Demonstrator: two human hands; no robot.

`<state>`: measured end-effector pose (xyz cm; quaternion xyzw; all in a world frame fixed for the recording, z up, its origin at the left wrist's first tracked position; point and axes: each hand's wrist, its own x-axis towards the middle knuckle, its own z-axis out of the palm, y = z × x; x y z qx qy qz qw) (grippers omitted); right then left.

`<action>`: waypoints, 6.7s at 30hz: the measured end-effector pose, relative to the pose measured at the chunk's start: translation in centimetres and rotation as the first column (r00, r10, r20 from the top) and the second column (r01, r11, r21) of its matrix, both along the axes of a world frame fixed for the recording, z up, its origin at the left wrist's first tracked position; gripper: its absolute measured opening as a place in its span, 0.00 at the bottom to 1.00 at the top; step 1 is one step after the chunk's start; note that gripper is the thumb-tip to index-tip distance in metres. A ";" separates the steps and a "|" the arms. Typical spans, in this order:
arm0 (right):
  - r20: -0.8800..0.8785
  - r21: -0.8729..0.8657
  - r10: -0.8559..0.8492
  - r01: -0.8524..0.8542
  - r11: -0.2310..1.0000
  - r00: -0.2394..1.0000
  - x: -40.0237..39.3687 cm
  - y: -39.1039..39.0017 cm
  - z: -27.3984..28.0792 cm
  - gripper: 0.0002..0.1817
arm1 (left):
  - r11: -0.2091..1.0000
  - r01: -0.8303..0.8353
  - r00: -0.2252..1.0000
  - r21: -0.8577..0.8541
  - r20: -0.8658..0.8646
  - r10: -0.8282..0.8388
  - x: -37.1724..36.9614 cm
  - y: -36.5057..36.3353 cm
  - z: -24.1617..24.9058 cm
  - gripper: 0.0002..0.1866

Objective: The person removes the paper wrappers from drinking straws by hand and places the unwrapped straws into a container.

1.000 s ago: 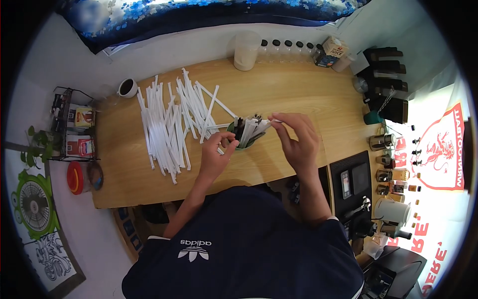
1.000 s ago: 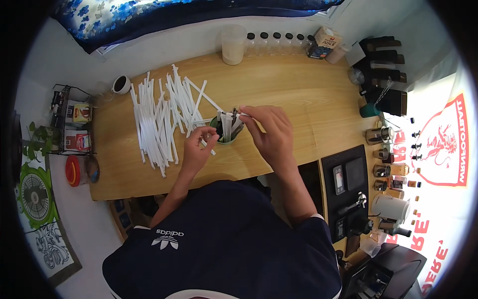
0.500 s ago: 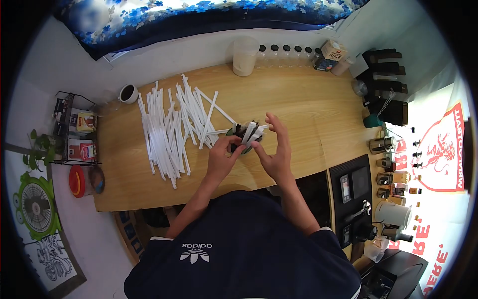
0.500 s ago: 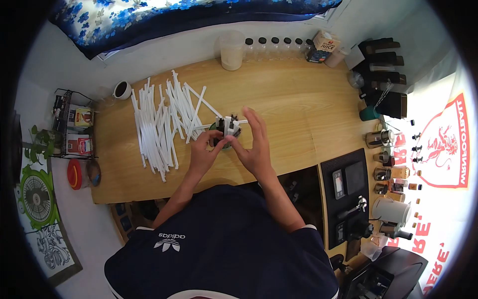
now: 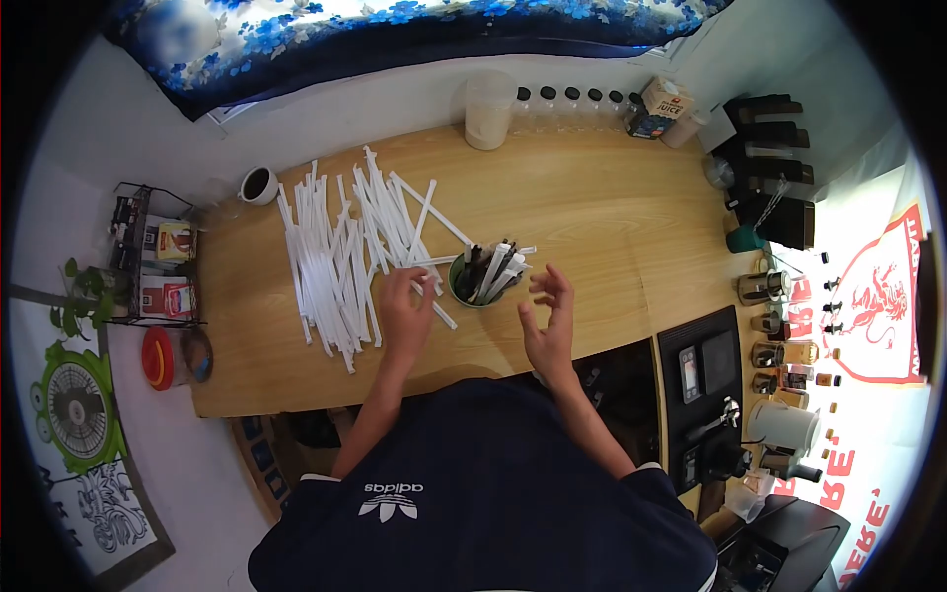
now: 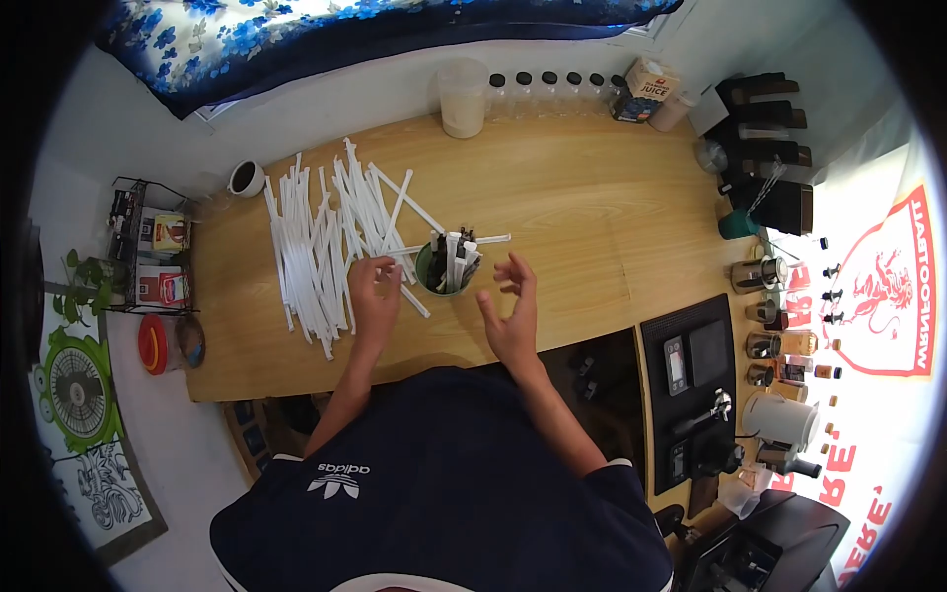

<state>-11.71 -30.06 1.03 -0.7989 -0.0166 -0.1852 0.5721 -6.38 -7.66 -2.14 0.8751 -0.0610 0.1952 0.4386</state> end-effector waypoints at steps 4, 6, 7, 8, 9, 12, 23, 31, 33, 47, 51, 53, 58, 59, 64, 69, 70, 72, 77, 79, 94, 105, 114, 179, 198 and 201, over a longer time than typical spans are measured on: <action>-0.214 0.208 0.026 0.019 0.978 0.976 -2.6 -0.4 -3.1 0.27 | 0.982 -0.121 0.990 0.144 -0.048 0.129 0.5 2.9 -1.5 0.12; -0.275 0.322 0.090 0.003 0.947 0.957 -3.6 -0.1 -3.7 0.22 | 0.974 -0.143 0.984 0.174 -0.081 0.159 0.1 3.4 -1.9 0.13; -0.300 0.377 0.123 0.000 0.926 0.946 -3.7 0.0 -3.7 0.20 | 0.975 -0.141 0.982 0.169 -0.100 0.159 0.0 3.4 -1.9 0.14; -0.300 0.379 0.126 -0.003 0.925 0.945 -3.7 0.1 -3.8 0.20 | 0.977 -0.137 0.980 0.165 -0.118 0.157 -0.2 3.4 -1.9 0.14; -0.307 0.386 0.141 -0.013 0.923 0.941 -3.9 0.3 -3.9 0.20 | 0.978 -0.131 0.979 0.161 -0.137 0.154 -0.3 3.4 -1.9 0.14; -0.320 0.401 0.174 -0.033 0.915 0.931 -4.1 0.6 -4.0 0.20 | 0.979 -0.138 0.979 0.153 -0.125 0.158 -0.5 3.1 -2.6 0.14; -0.387 0.220 0.367 -0.302 0.928 0.846 -3.1 0.7 -3.6 0.16 | 0.868 -0.349 0.863 -0.354 -0.482 0.150 -2.9 4.3 -4.3 0.11; -0.316 0.325 0.536 -0.442 0.836 0.783 -2.0 4.7 -1.8 0.15 | 0.446 -0.400 0.820 -0.801 -0.530 -0.217 -7.4 2.6 -4.0 0.11; -0.320 0.333 0.531 -0.432 0.838 0.784 -1.2 5.9 -0.8 0.14 | 0.366 -0.363 0.815 -0.857 -0.482 -0.321 -7.9 2.4 -4.0 0.13; -0.227 0.076 0.374 -0.366 0.927 0.899 0.6 8.3 0.2 0.09 | 0.313 -0.219 0.760 -0.924 -0.363 -0.539 -8.9 2.3 -2.6 0.07; -0.270 0.243 0.315 -0.252 0.937 0.910 0.1 8.8 0.5 0.09 | 0.392 -0.173 0.754 -0.904 -0.377 -0.537 -8.8 2.5 -1.6 0.07; -0.261 0.245 0.321 -0.259 0.934 0.910 0.0 8.8 0.7 0.09 | 0.486 -0.127 0.765 -0.865 -0.397 -0.506 -8.5 2.5 -0.8 0.09; -0.260 0.194 0.380 -0.337 0.921 0.888 -0.7 8.3 1.0 0.10 | 0.529 -0.025 0.904 -0.848 -0.246 -0.351 -6.1 2.0 1.7 0.11; -0.268 0.166 0.404 -0.371 0.914 0.875 -0.9 8.2 1.0 0.11 | 0.593 -0.004 0.896 -0.805 -0.266 -0.355 -5.5 2.0 2.3 0.11; -0.337 0.192 0.429 -0.385 0.903 0.838 -1.7 7.5 0.5 0.11 | 0.685 -0.019 0.878 -0.728 -0.340 -0.338 -3.9 3.2 2.6 0.12; -0.435 0.236 0.416 -0.345 0.908 0.798 -2.5 6.4 -0.1 0.15 | 0.680 -0.084 0.883 -0.728 -0.370 -0.287 -4.3 3.8 2.8 0.14; -0.459 0.239 0.411 -0.337 0.911 0.787 -2.7 6.2 -0.2 0.15 | 0.681 -0.089 0.883 -0.727 -0.374 -0.283 -4.4 4.0 2.8 0.14; -0.484 0.243 0.413 -0.335 0.910 0.771 -3.1 5.8 -0.4 0.16 | 0.674 -0.117 0.904 -0.730 -0.359 -0.231 -4.1 4.7 2.9 0.15; -0.510 0.217 0.400 -0.336 0.916 0.762 -4.4 4.4 -0.6 0.16 | 0.623 -0.169 0.932 -0.764 -0.329 -0.150 -2.7 6.9 3.2 0.17; -0.507 0.199 0.386 -0.331 0.922 0.771 -4.8 3.8 -0.6 0.17 | 0.618 -0.179 0.934 -0.766 -0.329 -0.137 -2.3 7.7 3.3 0.17; -0.407 0.305 0.205 -0.079 0.949 0.890 -4.4 0.2 -0.2 0.11 | 0.312 -0.218 0.926 -0.925 -0.297 -0.232 -2.6 6.8 0.4 0.15; -0.055 0.925 0.089 0.017 0.379 0.994 0.9 -1.9 4.4 0.10 | 0.146 -0.098 0.851 -0.984 -0.159 -0.501 -4.4 1.2 0.2 0.16; 0.105 0.767 -0.077 -0.031 0.641 0.992 2.8 -2.0 8.4 0.11 | 0.208 0.015 0.842 -0.978 -0.100 -0.530 -4.6 1.3 -2.5 0.13; 0.709 -0.111 0.166 -0.124 0.986 0.685 3.4 -3.2 19.1 0.13 | 0.438 -0.124 0.901 -0.890 -0.286 -0.325 -4.0 1.1 -1.7 0.05; 0.280 -0.502 0.173 -0.010 0.865 0.944 4.6 -0.5 10.4 0.07 | 0.536 -0.167 0.920 -0.828 -0.327 -0.217 -3.8 2.4 -1.4 0.07; 0.200 -0.480 0.180 -0.064 0.875 0.963 4.5 -0.7 10.2 0.08 | 0.793 -0.156 0.908 -0.589 -0.401 -0.119 -3.0 3.4 -1.6 0.06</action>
